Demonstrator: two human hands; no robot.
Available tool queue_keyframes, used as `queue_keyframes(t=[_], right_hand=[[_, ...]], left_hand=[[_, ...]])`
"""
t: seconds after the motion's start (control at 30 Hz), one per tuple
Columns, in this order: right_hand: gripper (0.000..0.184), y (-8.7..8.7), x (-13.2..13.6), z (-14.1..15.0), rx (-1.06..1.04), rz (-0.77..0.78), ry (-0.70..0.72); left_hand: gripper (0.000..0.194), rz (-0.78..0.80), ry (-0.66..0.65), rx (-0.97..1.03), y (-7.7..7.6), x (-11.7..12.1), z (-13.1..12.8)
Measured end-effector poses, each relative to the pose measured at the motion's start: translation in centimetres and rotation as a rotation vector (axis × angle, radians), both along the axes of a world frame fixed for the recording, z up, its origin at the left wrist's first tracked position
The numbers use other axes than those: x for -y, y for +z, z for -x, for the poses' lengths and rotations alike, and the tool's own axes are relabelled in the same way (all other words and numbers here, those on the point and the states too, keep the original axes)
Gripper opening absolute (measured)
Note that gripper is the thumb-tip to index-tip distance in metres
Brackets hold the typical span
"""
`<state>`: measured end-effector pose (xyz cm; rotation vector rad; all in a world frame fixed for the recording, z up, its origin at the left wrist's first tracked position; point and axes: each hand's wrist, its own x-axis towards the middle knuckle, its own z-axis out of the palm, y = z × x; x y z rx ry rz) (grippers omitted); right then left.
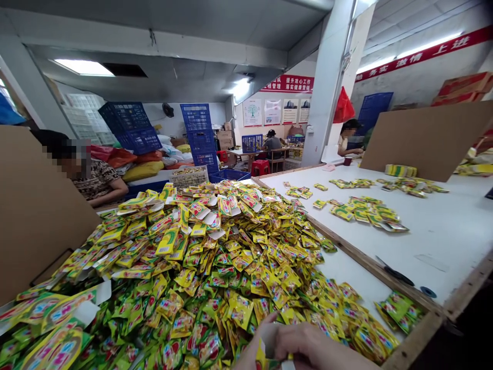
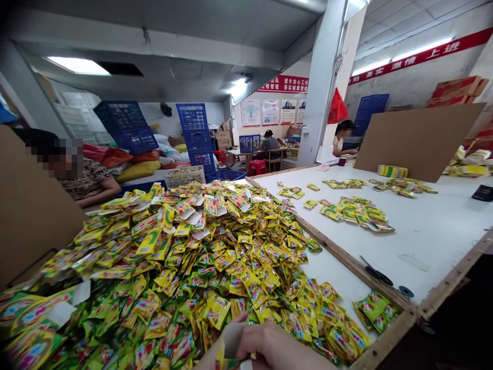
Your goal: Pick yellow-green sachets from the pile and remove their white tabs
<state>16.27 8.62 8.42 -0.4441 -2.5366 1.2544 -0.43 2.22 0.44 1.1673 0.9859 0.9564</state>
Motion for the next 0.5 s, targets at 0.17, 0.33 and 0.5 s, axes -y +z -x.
queue_keyframes(t=[0.17,0.33,0.5], right_hand=[[0.023,0.7,-8.3,-4.3,0.068,-0.438,-0.566],[0.034,-0.8,-10.6,-2.1,0.168,-0.836,-0.757],[0.058,-6.3,-4.9,6.1,0.071,-0.549,-0.036]], left_hand=[[0.062,-0.363,0.297,-0.687,3.1,-3.3,2.7],[0.046,-0.479,0.455,-0.966,3.1,-9.0,6.2],[0.031,-0.434,0.547,-0.867,1.9,-9.1,7.9]])
